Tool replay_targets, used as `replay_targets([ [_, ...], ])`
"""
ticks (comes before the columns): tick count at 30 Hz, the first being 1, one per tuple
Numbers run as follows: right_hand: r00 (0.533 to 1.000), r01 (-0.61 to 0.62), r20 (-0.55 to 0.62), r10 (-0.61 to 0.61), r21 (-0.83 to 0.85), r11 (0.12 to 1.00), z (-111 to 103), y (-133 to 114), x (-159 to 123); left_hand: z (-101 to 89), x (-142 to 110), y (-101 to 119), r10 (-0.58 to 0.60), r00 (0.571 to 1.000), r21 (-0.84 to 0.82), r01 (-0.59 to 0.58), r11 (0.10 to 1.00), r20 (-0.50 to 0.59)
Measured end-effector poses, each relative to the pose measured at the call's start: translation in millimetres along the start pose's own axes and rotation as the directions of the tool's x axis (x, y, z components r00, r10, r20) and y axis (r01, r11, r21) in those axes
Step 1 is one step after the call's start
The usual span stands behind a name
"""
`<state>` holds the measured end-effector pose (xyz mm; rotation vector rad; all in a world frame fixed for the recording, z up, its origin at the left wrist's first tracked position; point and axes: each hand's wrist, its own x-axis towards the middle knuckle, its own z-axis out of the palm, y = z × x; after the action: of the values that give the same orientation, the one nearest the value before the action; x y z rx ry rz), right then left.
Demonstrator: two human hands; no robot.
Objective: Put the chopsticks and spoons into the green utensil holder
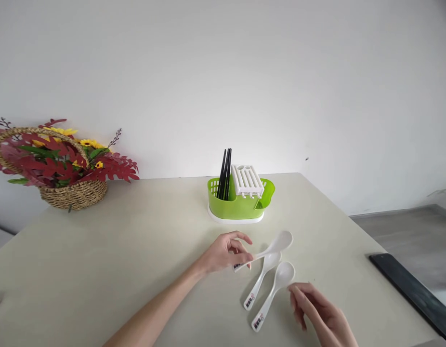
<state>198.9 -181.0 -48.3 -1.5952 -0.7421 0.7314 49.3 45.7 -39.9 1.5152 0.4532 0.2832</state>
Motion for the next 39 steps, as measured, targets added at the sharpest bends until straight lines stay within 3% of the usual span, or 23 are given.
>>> replay_targets([
  [5,0.997,0.067,-0.051,-0.066,0.009,0.998,9.7,-35.6,11.9,-2.4,-2.7,0.0,-0.005,0.987,-0.089,0.019,0.996,0.158],
  [11,0.971,0.233,0.036,-0.234,0.041,0.972,37.8,-78.4,28.4,-3.1,-3.0,-5.7,0.033,0.995,-0.239,-0.009,0.971,0.095],
  [16,0.928,0.327,0.199,-0.316,-0.026,0.945,40.8,-98.9,47.1,-5.6,-1.7,-8.9,0.101,0.994,-0.329,-0.083,0.941,0.038],
  [19,0.877,0.437,0.226,-0.425,-0.008,0.899,40.2,-118.1,55.6,-5.7,-0.4,-10.2,0.119,0.993,-0.392,-0.115,0.913,-0.013],
  [22,0.788,0.586,0.237,-0.568,-0.009,0.810,43.4,-147.6,66.0,-6.4,0.7,-11.1,0.124,0.992,-0.432,-0.117,0.894,-0.014],
  [27,0.677,0.728,0.292,-0.675,-0.134,0.672,62.3,-195.6,99.0,-9.6,0.8,-10.2,0.129,0.991,-0.517,-0.125,0.847,-0.028],
  [30,0.639,0.764,0.389,-0.663,-0.226,0.604,79.0,-206.7,130.5,-9.6,0.3,-9.3,0.119,0.993,-0.491,-0.117,0.864,-0.026],
  [33,0.645,0.760,0.476,-0.598,-0.314,0.569,95.9,-205.4,165.1,-8.9,0.1,-10.0,0.113,0.994,-0.473,-0.105,0.875,-0.012],
  [36,0.646,0.751,0.589,-0.485,-0.378,0.541,111.7,-202.4,192.8,-9.2,0.9,-12.0,0.105,0.994,-0.480,-0.103,0.871,-0.023],
  [39,0.636,0.763,0.680,-0.365,-0.484,0.429,125.8,-203.5,207.6,-9.7,2.2,-14.3,0.091,0.996,-0.490,-0.089,0.867,-0.021],
])
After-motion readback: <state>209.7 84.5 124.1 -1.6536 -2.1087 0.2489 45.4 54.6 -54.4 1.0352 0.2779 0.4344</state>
